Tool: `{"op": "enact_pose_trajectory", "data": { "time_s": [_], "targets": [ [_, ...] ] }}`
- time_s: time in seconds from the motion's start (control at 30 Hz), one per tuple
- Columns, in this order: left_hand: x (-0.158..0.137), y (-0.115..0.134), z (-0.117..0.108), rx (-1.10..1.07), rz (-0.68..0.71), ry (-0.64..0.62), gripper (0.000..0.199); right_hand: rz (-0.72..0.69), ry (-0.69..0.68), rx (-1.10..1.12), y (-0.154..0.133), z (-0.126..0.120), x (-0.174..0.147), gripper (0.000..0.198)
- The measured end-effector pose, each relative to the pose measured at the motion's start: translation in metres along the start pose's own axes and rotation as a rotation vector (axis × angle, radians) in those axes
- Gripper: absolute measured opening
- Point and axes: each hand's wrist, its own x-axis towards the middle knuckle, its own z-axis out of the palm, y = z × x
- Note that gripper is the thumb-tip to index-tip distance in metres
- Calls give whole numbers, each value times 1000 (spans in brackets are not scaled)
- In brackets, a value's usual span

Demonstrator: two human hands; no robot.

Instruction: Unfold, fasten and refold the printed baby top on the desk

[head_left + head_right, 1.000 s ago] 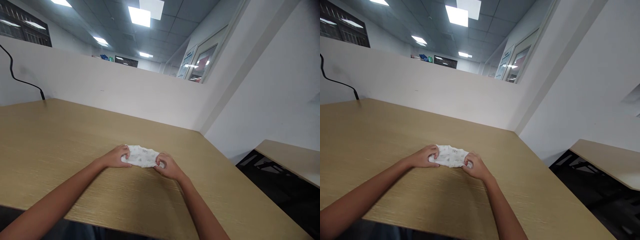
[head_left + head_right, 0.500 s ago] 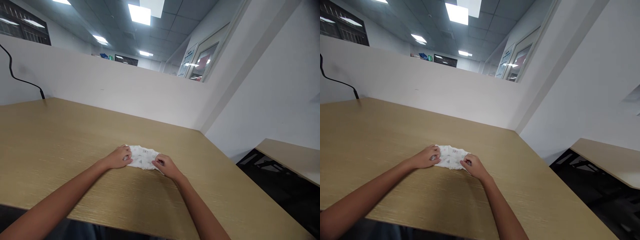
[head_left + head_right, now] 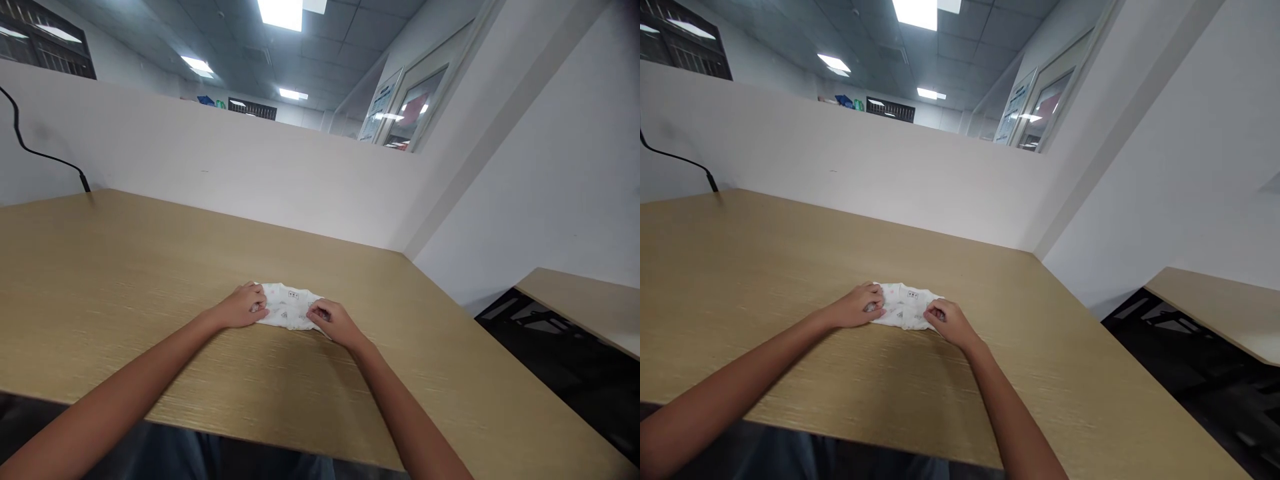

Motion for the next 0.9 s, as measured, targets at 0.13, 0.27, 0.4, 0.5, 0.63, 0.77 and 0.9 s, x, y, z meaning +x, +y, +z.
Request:
{"op": "enact_pose_trajectory", "data": {
  "time_s": [0.13, 0.27, 0.4, 0.5, 0.63, 0.77, 0.9],
  "targets": [
    [0, 0, 0, 9, -7, -8, 28, 5, -3, 4, 1, 1, 0, 20],
    [0, 6, -2, 28, -52, -17, 30, 4, -13, -12, 2, 1, 1, 21],
    [-1, 18, -2, 179, -90, 26, 39, 59, 10, -37, 1, 2, 2, 22],
    [0, 26, -1, 268, -48, 77, 36, 93, 52, -80, -1, 4, 3, 22],
    [0, 31, 1, 236, 14, 114, 23, 27, 84, -142, -2, 8, 3, 22],
    [0, 33, 3, 168, 82, 96, 25, -108, 57, -127, -2, 11, 2, 28],
    [-2, 29, 9, 80, 139, 19, 50, -188, 3, -129, -2, 12, 2, 39]
  ]
}}
